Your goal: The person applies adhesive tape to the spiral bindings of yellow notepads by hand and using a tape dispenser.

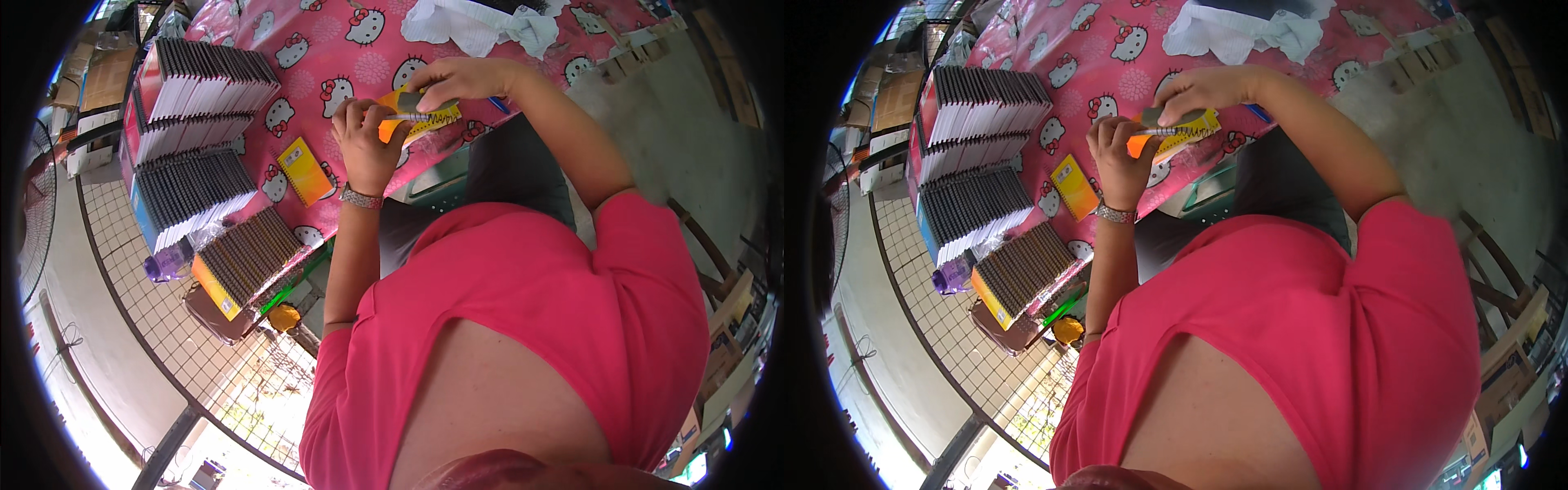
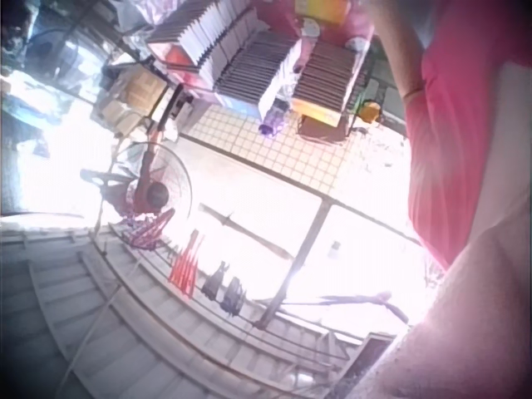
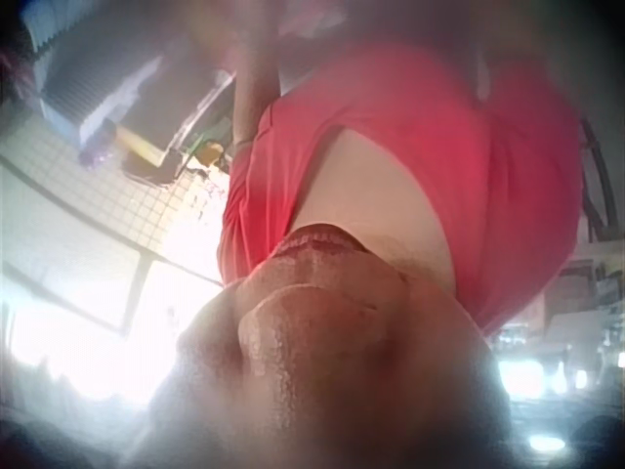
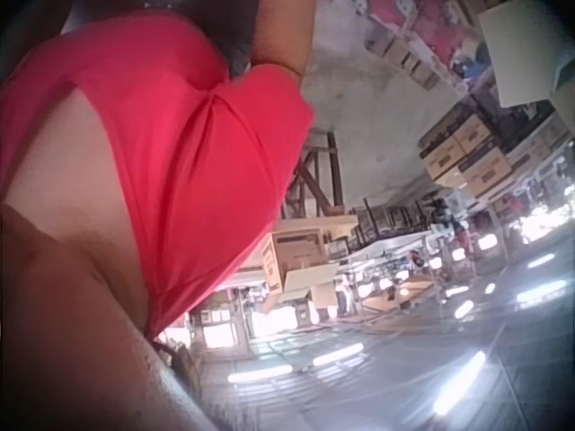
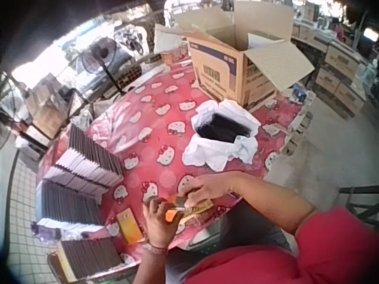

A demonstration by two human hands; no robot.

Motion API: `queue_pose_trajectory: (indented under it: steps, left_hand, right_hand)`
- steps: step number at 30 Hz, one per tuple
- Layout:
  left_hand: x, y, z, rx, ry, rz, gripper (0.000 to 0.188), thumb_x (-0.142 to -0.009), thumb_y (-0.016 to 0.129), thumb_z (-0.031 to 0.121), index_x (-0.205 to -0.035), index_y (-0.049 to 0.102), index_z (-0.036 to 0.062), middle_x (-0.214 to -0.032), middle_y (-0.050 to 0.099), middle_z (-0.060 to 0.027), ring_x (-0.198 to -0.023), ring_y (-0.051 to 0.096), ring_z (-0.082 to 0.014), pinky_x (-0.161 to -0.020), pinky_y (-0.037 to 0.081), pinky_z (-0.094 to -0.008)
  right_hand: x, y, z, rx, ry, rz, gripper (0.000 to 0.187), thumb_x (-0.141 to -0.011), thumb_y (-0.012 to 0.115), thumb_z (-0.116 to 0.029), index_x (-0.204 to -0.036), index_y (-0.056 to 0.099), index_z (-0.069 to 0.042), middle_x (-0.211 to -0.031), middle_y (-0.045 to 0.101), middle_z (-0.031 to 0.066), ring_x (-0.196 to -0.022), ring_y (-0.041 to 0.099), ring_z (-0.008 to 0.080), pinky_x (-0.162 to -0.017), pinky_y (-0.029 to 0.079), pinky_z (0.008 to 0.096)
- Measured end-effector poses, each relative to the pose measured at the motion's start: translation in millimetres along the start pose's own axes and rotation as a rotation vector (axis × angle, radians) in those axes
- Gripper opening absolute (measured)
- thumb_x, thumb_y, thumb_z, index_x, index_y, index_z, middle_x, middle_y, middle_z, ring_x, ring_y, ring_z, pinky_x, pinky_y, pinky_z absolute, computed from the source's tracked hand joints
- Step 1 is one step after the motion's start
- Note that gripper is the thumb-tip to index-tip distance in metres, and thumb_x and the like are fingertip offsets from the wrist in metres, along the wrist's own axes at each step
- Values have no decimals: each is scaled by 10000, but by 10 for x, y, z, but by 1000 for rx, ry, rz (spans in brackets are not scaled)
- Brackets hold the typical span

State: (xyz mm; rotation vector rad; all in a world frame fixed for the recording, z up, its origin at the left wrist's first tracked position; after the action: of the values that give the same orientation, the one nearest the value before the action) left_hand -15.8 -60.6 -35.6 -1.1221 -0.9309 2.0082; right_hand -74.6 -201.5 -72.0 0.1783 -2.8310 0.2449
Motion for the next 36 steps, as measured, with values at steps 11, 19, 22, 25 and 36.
queue_pose_trajectory:
  steps: [11, 19, 22, 25, 36]
  left_hand:
    - [-14, -55, -52, 99, -16, -35, 299, -678, 805, 154, -912, 634, 79, -963, 591, -88, -965, 517, -315, -847, 431, -436]
    - [29, -165, -358, 143, -68, -8, 286, -697, 788, 104, -940, 644, 63, -999, 600, -91, -940, 573, -284, -821, 467, -402]
    - [54, -141, -434, 240, -135, -47, 294, -717, 791, 112, -969, 654, 47, -1001, 606, -98, -902, 602, -273, -752, 500, -380]
    - [15, -116, -470, 316, -189, -107, 298, -739, 790, 114, -992, 655, 32, -988, 614, -105, -835, 629, -251, -680, 524, -345]
    - [-1, -19, -637, 583, -334, -158, 330, -786, 774, 37, -1043, 570, 4, -971, 620, -93, -838, 653, -160, -694, 537, -266]
  right_hand:
    - [-144, 41, -170, -154, -262, -163, 533, -787, 711, -362, -1185, 643, -15, -1085, 655, 76, -976, 610, 166, -874, 464, 303]
    - [-440, 13, -53, 367, -82, -129, 522, -742, 703, -330, -1160, 656, -22, -1155, 626, 94, -1107, 565, 194, -979, 419, 328]
    - [-394, 101, -266, -197, -244, -254, 506, -743, 724, -336, -1140, 662, -28, -1097, 640, 67, -1030, 584, 181, -936, 436, 312]
    - [-446, 74, -225, -64, -124, -205, 555, -737, 734, -377, -1161, 654, -28, -1114, 644, 74, -1010, 595, 174, -932, 440, 305]
    - [-557, 179, -432, -333, -286, -357, 617, -718, 741, -355, -1222, 554, -52, -1129, 589, 60, -1064, 532, 147, -917, 422, 294]
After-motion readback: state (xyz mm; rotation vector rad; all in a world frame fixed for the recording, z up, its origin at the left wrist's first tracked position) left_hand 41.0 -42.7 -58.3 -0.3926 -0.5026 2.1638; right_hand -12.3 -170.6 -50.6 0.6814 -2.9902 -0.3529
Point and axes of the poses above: each hand's wrist, its own x-axis away from the middle knuckle, its own y-axis out of the palm, z = x × y, the point moved 8 cm from there along -x, towards the middle knuckle
